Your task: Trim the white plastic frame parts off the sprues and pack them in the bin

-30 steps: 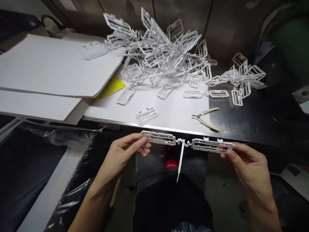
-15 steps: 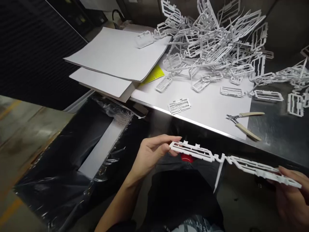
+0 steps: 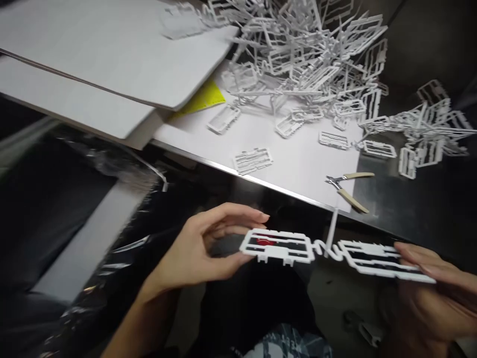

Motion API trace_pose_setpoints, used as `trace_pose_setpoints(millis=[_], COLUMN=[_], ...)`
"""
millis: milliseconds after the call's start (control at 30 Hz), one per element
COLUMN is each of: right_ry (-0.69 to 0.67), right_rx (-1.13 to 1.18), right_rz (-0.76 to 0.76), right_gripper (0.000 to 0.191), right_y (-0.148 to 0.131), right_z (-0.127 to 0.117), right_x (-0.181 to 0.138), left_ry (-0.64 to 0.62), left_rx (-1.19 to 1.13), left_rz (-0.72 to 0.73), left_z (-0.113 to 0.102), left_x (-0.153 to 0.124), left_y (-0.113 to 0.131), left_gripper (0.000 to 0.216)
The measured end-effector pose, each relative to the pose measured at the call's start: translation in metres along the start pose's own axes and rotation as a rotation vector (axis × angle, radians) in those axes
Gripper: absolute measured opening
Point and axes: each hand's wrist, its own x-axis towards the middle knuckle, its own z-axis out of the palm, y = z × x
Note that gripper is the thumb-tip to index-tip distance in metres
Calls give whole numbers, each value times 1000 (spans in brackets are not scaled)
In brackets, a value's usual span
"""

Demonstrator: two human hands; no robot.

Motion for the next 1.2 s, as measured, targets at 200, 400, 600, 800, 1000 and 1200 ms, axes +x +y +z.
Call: trace_pose_setpoints(millis=[200,400,600,800,1000,1200], right_ry=[74,-75,-966,-1107,-991,-1272], right_rx=[-76,-6,-606,-813,-872,-457], right_rz=[-201,-217,-94,-131,-65,339], right_gripper=[20,46,83,61,32,25], right_y=[-3,16,50,38,-1,-43], right_z=[23,32,27,38,47,55], right_x=[32,69,127,150,125,96], left_ry=[-123,-26,156,259,338,357], left_rx=[307,435,36,-284,-422,-429], left_rz=[97,392,50,-129,-75,-47], left_z=[-3,5,18,30,38,45], left_x=[16,19,36,57,62,64], left_y=[14,12,1,-8,-9,-8], left_gripper=[49,41,23,38,41,42])
